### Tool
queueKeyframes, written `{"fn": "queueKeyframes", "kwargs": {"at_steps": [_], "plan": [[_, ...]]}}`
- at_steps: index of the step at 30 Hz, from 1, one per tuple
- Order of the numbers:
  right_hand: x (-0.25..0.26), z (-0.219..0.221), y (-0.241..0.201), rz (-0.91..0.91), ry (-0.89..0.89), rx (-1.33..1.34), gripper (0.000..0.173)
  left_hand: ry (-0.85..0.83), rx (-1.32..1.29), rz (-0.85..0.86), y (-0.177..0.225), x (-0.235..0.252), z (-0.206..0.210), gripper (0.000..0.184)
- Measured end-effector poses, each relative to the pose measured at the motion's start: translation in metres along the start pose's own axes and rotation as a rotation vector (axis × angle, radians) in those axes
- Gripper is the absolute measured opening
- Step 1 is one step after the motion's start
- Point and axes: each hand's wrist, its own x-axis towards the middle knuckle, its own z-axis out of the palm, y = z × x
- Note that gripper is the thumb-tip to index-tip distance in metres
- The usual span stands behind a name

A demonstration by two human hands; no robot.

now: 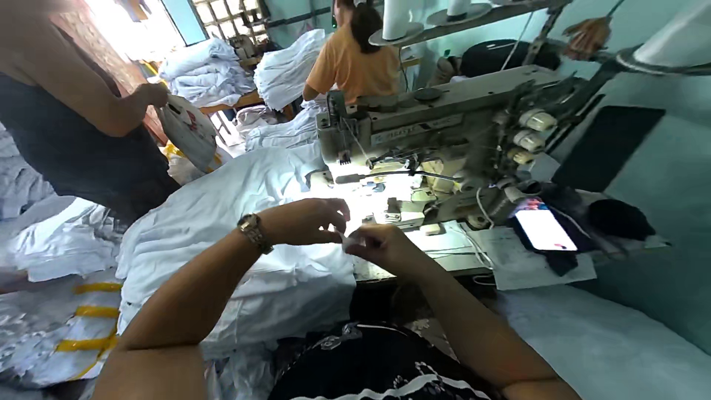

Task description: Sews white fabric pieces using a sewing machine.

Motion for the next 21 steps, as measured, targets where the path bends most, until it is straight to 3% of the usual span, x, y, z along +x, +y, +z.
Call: {"fn": "queueKeyframes", "kwargs": {"at_steps": [4, 8, 14, 18, 21], "plan": [[0.017, 0.011, 0.042, 0.113, 0.244, -0.158, 0.042, 0.074, -0.065, -0.012, -0.010, -0.015, -0.034, 0.021], [0.030, 0.029, 0.055, 0.048, 0.425, -0.278, 0.019, 0.144, -0.032, -0.058, -0.010, -0.026, -0.046, 0.024], [0.038, 0.023, 0.051, 0.051, 0.352, -0.233, 0.017, 0.187, -0.008, -0.038, -0.015, -0.028, -0.046, 0.029], [0.048, 0.005, 0.050, 0.220, 0.156, -0.178, 0.018, 0.241, 0.079, -0.026, -0.016, -0.027, -0.053, 0.030], [0.050, 0.002, 0.050, 0.224, 0.103, -0.155, 0.024, 0.204, -0.017, -0.011, -0.013, -0.020, -0.053, 0.025]]}}
